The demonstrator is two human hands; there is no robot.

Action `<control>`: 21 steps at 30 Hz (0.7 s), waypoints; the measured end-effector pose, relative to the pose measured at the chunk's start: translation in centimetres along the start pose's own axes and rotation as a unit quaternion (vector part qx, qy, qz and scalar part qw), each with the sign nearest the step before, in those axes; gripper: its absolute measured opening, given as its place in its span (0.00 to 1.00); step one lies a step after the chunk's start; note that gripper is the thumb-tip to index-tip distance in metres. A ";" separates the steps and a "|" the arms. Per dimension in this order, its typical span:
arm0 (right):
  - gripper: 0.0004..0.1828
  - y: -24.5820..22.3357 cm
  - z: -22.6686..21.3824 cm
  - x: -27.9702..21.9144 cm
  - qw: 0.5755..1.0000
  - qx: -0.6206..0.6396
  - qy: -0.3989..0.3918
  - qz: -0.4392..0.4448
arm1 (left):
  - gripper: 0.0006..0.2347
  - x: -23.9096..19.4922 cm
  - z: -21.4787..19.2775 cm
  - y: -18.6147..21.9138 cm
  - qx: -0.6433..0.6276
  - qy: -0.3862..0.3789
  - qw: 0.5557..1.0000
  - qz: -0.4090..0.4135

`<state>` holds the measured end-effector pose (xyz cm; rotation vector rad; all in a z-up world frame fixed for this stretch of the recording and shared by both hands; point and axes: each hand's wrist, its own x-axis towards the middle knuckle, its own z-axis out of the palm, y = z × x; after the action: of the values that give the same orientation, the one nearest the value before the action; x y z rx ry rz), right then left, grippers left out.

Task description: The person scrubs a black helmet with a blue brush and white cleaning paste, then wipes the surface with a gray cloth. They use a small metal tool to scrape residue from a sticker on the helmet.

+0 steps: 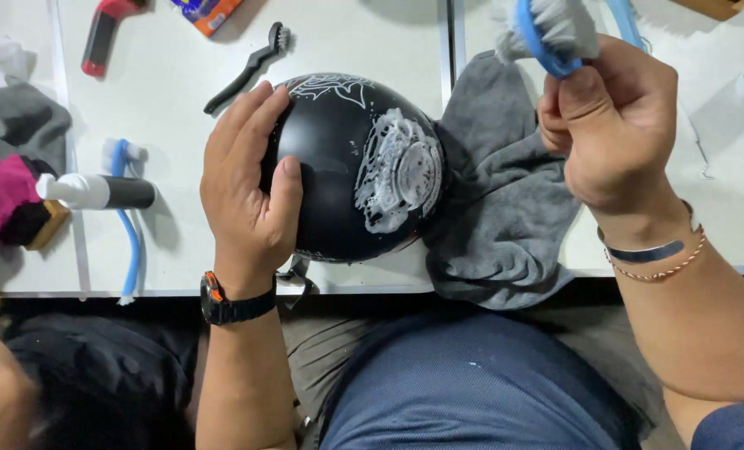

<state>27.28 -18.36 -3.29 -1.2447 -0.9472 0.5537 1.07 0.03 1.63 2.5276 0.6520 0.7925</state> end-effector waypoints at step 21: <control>0.14 2.7 5.0 -2.5 0.947 -0.291 -0.097 -0.090 | 0.19 -0.1 0.9 -0.7 -0.045 0.042 0.998 0.006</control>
<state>22.17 -16.96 -6.46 -1.6237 -1.4421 0.2553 1.32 0.29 0.53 2.4299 0.6146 0.9158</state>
